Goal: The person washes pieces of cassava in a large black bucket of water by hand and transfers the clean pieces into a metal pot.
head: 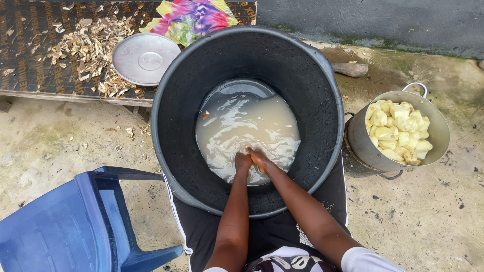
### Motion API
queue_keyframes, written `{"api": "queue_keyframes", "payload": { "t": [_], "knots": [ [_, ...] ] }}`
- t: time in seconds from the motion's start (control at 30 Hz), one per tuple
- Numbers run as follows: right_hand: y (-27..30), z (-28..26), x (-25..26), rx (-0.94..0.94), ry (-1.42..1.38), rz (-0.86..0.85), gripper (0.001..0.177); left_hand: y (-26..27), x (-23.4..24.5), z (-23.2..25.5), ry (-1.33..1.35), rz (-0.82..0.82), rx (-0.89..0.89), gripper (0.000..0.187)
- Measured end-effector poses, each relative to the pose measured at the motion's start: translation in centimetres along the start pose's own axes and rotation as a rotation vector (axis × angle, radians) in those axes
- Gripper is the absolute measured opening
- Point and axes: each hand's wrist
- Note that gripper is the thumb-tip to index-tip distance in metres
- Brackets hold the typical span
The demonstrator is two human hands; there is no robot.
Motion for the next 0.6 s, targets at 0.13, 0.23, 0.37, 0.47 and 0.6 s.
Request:
{"api": "queue_keyframes", "payload": {
  "t": [0.13,0.23,0.37,0.47,0.6],
  "knots": [
    [0.3,-0.4,1.6,0.210,-0.273,0.087,0.062,1.9,-0.4,1.0,0.443,-0.130,-0.069,0.051],
    [0.0,-0.6,2.3,0.257,-0.531,0.058,0.048,5.3,0.5,2.3,0.355,0.008,-0.420,0.044],
    [-0.5,-0.4,3.0,0.231,-0.755,0.005,0.032,9.6,1.1,3.5,-0.034,0.197,-0.593,0.062],
    [-0.6,-0.4,3.9,0.220,-0.918,-0.125,0.028,10.6,1.7,4.0,-0.065,0.269,-0.784,0.058],
    [0.1,-1.5,6.2,0.153,-0.937,-0.152,0.030,9.3,3.0,4.2,0.104,0.137,-0.704,0.025]
  ]
}}
Point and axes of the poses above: each hand's wrist, its own y-axis away from the middle knuckle, its own x-axis out of the back of the hand, z = x × y, and after that the axes turned 7 degrees about x, right-handed
